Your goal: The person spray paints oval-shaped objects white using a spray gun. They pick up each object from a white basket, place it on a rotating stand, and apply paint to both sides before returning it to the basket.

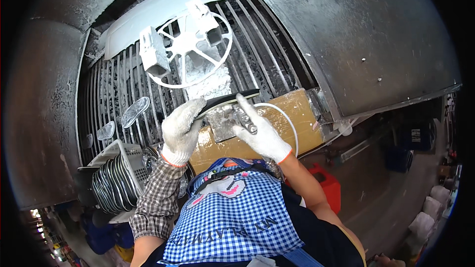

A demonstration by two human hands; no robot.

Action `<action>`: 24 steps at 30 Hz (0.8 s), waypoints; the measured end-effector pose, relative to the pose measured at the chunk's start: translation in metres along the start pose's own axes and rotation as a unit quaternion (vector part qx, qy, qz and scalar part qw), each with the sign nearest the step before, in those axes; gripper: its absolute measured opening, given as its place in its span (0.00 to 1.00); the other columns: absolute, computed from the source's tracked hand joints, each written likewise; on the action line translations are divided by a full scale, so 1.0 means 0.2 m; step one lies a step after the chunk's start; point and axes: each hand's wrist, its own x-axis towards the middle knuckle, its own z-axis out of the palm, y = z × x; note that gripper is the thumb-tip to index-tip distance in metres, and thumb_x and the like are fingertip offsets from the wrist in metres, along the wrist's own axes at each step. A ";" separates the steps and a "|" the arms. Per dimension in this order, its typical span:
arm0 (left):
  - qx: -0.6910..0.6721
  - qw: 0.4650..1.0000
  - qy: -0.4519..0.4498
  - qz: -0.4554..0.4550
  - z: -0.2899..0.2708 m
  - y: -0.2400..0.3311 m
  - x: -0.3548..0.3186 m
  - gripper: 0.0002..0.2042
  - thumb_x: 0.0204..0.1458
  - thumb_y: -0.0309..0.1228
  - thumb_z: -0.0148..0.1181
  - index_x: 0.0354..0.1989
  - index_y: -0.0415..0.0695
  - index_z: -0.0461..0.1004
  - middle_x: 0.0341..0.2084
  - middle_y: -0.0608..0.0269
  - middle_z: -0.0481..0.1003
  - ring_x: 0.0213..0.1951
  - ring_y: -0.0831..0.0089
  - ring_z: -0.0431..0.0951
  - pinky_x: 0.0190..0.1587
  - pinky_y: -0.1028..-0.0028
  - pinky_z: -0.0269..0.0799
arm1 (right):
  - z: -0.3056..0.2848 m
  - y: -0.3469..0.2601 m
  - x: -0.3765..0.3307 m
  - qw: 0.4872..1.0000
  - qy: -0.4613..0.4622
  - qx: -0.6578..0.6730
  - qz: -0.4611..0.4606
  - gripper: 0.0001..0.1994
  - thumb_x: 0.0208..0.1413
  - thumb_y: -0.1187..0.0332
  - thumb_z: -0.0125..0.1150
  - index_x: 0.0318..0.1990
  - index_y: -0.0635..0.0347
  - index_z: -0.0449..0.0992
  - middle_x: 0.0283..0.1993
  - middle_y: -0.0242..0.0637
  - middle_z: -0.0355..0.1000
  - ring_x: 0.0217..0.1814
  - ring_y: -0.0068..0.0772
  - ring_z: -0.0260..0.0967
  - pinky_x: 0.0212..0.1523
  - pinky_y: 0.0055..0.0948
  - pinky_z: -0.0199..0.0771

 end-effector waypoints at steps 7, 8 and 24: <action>0.017 1.000 0.019 0.010 0.00 0.01 -0.01 0.18 0.48 0.12 0.68 0.50 0.35 0.84 0.46 0.45 0.85 0.49 0.53 0.88 0.53 0.65 0.82 | 0.08 -0.05 -0.02 0.991 -0.061 0.109 -0.050 0.44 0.67 0.68 0.65 0.83 0.67 0.44 0.86 0.52 0.47 0.88 0.38 0.45 0.83 0.34 0.47; 0.016 1.000 0.023 0.008 0.00 0.01 -0.02 0.18 0.48 0.12 0.69 0.50 0.35 0.84 0.46 0.45 0.85 0.49 0.53 0.88 0.53 0.65 0.82 | 0.07 -0.04 -0.02 0.991 -0.057 0.106 -0.055 0.44 0.67 0.68 0.65 0.83 0.67 0.44 0.87 0.52 0.47 0.88 0.38 0.45 0.83 0.34 0.47; -0.317 0.890 0.133 -0.301 -0.32 0.06 0.24 0.30 0.60 0.23 0.67 0.72 0.33 0.67 0.54 0.49 0.81 0.41 0.76 0.86 0.28 0.83 0.84 | -0.16 0.25 -0.10 0.962 0.215 0.167 -0.029 0.36 0.68 0.74 0.62 0.80 0.67 0.56 0.60 0.43 0.79 0.43 0.20 0.77 0.42 0.24 0.81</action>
